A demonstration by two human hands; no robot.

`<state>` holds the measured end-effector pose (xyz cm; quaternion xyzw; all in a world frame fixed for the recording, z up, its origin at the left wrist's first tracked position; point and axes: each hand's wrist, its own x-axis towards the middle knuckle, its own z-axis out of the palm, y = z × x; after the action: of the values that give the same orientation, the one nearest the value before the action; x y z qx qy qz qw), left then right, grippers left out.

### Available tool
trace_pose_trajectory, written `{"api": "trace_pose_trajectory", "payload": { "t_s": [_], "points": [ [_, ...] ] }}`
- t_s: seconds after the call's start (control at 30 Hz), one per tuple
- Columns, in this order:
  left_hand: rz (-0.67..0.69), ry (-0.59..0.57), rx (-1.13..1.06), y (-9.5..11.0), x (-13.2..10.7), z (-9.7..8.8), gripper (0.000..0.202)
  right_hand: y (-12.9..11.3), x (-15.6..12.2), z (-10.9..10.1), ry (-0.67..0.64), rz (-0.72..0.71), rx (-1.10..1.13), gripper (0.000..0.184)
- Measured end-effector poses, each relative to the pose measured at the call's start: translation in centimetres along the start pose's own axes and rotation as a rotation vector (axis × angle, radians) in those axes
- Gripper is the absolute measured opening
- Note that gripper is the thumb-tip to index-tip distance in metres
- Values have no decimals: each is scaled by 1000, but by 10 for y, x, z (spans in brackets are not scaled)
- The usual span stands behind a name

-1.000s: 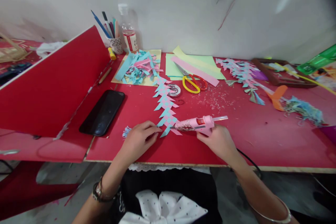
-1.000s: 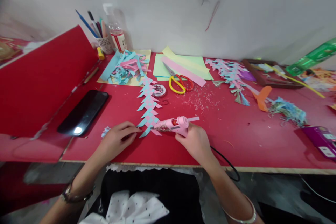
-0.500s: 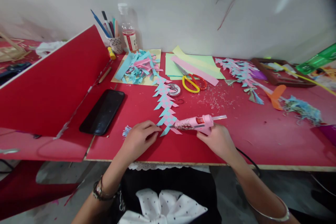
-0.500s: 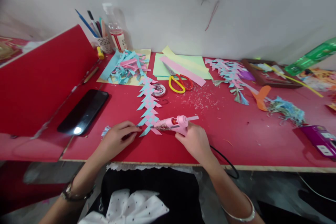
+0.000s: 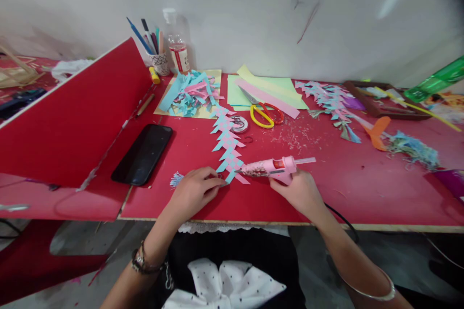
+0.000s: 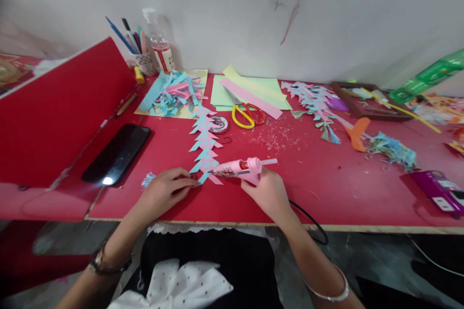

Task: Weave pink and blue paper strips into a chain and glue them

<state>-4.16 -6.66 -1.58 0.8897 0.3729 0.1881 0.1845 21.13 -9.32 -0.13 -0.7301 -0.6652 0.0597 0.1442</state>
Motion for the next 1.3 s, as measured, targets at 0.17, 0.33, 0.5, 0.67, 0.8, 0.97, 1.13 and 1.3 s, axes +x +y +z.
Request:
{"api": "trace_pose_trajectory", "payload": {
  "t_s": [0.17, 0.33, 0.5, 0.67, 0.8, 0.97, 1.13, 1.3],
  "points": [
    [-15, 10, -28, -1, 0, 1, 25, -1, -1, -5, -22, 81, 109, 31],
    [-66, 42, -90, -1, -1, 1, 24, 11, 6, -17, -21, 193, 260, 37],
    [-152, 135, -245, 3, -1, -3, 22, 53, 24, -27, 147, 156, 240, 39],
    [-268, 261, -386, 7, -4, -8, 18, 107, 37, -17, 304, 106, -31, 32],
    [-308, 373, -596, 14, -3, -9, 20, 128, 36, -17, 242, 82, -140, 30],
    [-254, 489, -841, 36, 8, -8, 23, 74, 11, -34, 405, 46, -50, 29],
    [-190, 587, -948, 65, 20, -7, 21, -45, -25, -20, -61, -184, 957, 38],
    [-237, 626, -960, 74, 25, -9, 17, -99, -36, 1, -370, -184, 1448, 40]
  ]
}}
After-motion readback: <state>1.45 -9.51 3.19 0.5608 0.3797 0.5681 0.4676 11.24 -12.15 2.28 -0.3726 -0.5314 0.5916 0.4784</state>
